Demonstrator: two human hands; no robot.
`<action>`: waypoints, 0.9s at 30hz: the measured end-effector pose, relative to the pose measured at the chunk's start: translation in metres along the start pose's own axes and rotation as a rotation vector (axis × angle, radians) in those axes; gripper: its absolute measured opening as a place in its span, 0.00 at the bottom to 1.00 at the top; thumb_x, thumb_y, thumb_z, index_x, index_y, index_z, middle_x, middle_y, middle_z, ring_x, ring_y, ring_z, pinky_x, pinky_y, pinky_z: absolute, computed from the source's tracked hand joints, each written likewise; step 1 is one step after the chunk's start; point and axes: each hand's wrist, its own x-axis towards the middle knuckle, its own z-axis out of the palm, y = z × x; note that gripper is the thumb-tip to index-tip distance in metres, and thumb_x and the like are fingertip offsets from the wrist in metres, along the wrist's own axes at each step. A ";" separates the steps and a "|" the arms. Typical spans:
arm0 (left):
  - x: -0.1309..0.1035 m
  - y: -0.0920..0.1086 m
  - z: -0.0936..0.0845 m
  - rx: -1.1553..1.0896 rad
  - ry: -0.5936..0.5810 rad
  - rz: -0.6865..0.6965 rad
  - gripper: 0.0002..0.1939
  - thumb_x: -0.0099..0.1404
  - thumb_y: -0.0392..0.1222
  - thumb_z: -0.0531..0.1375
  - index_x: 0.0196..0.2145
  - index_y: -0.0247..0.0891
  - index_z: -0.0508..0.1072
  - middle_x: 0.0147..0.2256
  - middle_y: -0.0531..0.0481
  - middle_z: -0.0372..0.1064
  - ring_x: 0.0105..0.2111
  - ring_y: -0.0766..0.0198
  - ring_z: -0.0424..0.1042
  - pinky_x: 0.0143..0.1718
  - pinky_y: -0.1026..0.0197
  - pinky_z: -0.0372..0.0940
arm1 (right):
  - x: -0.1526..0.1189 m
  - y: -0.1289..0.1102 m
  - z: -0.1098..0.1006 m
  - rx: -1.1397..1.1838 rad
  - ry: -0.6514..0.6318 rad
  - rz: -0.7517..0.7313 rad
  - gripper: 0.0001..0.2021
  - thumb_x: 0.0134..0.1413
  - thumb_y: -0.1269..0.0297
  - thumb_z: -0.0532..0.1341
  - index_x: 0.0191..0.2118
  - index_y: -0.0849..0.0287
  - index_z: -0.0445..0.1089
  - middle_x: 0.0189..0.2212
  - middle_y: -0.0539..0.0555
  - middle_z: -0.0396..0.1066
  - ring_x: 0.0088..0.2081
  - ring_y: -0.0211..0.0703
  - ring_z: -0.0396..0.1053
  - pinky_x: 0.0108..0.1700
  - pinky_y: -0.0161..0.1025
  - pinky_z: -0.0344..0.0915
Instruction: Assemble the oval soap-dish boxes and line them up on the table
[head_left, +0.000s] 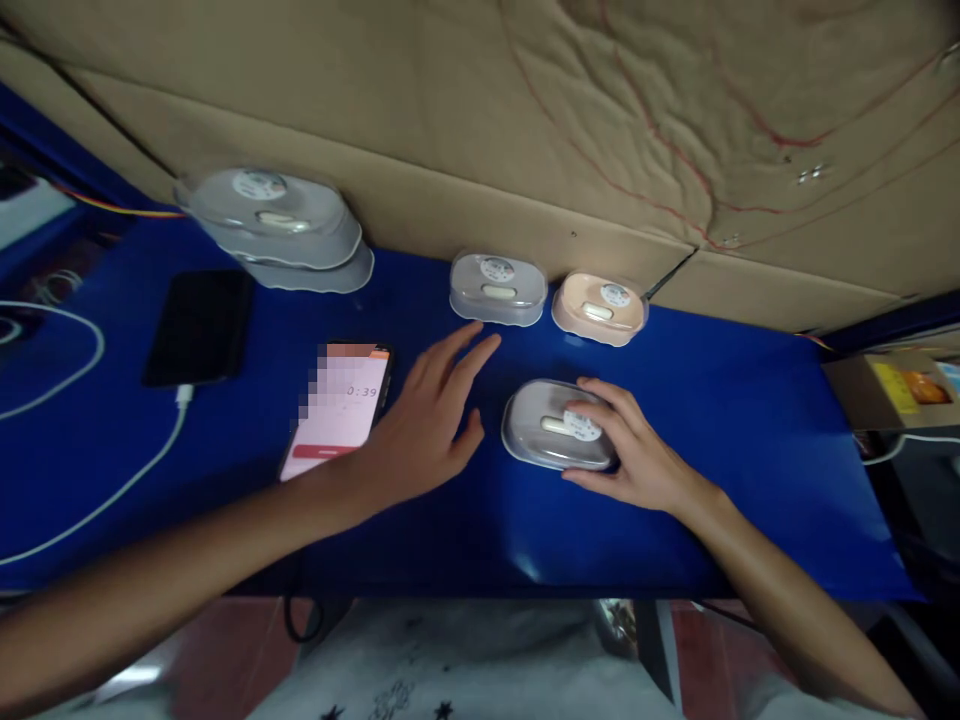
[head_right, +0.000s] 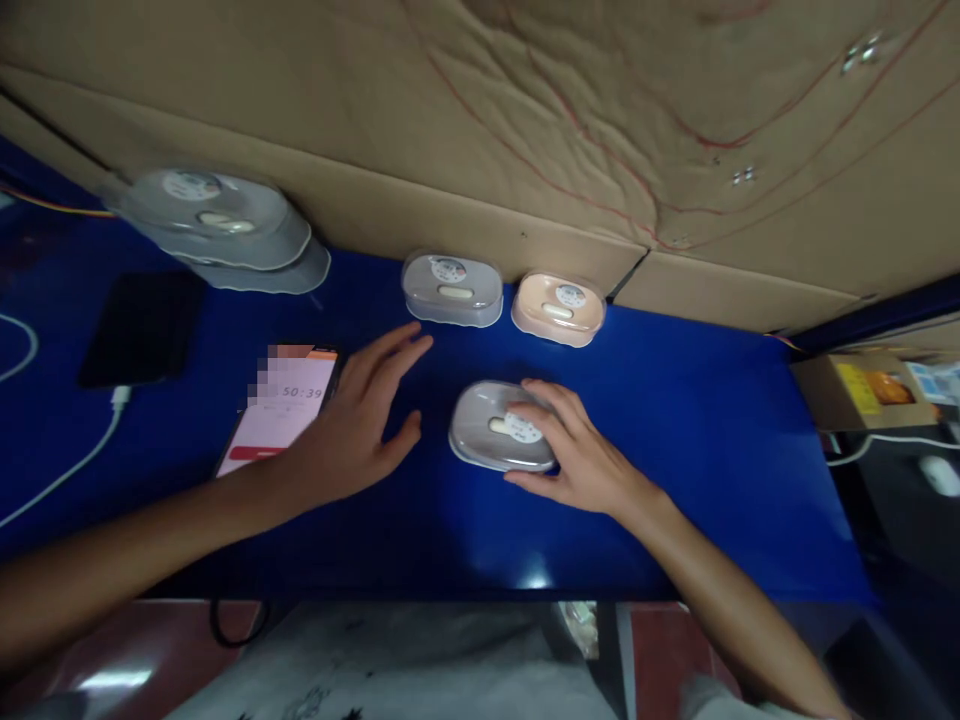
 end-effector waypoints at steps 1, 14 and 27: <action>0.011 -0.002 -0.005 0.102 0.021 0.048 0.40 0.66 0.33 0.61 0.74 0.44 0.58 0.77 0.40 0.46 0.76 0.37 0.43 0.75 0.34 0.37 | -0.010 0.006 -0.005 -0.018 0.007 0.042 0.35 0.65 0.51 0.68 0.71 0.51 0.56 0.69 0.67 0.57 0.71 0.64 0.59 0.68 0.63 0.66; 0.045 -0.029 -0.012 0.408 -0.095 0.306 0.20 0.74 0.43 0.60 0.62 0.42 0.74 0.67 0.38 0.65 0.67 0.41 0.62 0.68 0.38 0.60 | -0.106 0.163 -0.065 -0.508 0.438 0.466 0.34 0.69 0.39 0.57 0.71 0.55 0.65 0.65 0.69 0.60 0.65 0.69 0.62 0.65 0.69 0.62; -0.014 -0.006 0.016 0.264 -0.171 0.235 0.38 0.65 0.36 0.69 0.69 0.48 0.62 0.71 0.36 0.55 0.69 0.36 0.59 0.67 0.33 0.60 | 0.031 0.067 -0.007 -0.215 0.285 0.308 0.37 0.75 0.42 0.50 0.80 0.45 0.37 0.79 0.61 0.40 0.79 0.68 0.37 0.73 0.78 0.43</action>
